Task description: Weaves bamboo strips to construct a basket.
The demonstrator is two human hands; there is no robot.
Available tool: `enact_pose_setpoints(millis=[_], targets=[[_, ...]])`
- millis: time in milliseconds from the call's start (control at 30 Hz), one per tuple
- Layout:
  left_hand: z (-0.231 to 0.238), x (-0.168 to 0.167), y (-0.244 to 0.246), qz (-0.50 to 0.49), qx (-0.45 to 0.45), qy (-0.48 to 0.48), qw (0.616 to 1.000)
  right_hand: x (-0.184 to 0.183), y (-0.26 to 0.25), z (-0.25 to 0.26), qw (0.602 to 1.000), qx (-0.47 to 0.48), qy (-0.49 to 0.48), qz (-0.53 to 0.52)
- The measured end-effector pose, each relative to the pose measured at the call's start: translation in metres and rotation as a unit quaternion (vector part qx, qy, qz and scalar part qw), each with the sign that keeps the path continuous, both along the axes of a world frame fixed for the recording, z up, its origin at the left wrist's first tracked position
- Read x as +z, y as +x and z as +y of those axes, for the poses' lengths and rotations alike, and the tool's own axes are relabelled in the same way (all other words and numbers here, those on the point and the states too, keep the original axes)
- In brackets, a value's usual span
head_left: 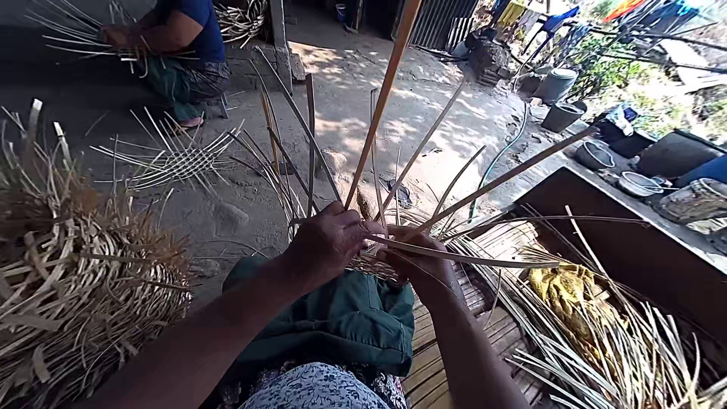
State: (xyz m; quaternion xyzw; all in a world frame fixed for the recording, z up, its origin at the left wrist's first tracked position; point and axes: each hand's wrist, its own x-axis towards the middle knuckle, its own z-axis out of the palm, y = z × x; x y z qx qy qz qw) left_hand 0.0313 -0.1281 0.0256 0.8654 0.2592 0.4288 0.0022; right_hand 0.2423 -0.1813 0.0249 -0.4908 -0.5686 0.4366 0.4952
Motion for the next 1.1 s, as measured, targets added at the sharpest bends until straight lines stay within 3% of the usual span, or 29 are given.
enact_pose_setpoints(millis=[300, 467, 733, 833, 933, 1000, 1100], targets=[[0.019, -0.001, -0.009, -0.03, -0.111, -0.118, 0.986, -0.003, 0.029, 0.017, 0.973, 0.157, -0.087, 0.143], [0.018, 0.003, -0.002, -0.053, -0.131, -0.19, 0.971, -0.011, 0.042, 0.027, 0.958, 0.248, -0.046, 0.139], [0.019, 0.002, 0.005, -0.068, -0.142, -0.229, 0.961, -0.016, 0.046, 0.031, 0.937, 0.314, 0.011, 0.153], [0.021, 0.001, 0.005, -0.069, -0.117, -0.223, 0.965, -0.015, 0.042, 0.029, 0.952, 0.274, 0.017, 0.133], [0.018, -0.003, 0.008, -0.011, -0.039, -0.088, 0.995, -0.012, 0.027, 0.025, 0.979, 0.157, -0.005, 0.129], [0.013, -0.004, 0.011, 0.036, 0.025, 0.004, 0.999, -0.015, 0.017, 0.024, 0.982, 0.089, -0.007, 0.168], [0.008, -0.001, 0.008, 0.078, 0.081, 0.026, 0.993, -0.022, 0.008, 0.023, 0.965, 0.058, 0.003, 0.254]])
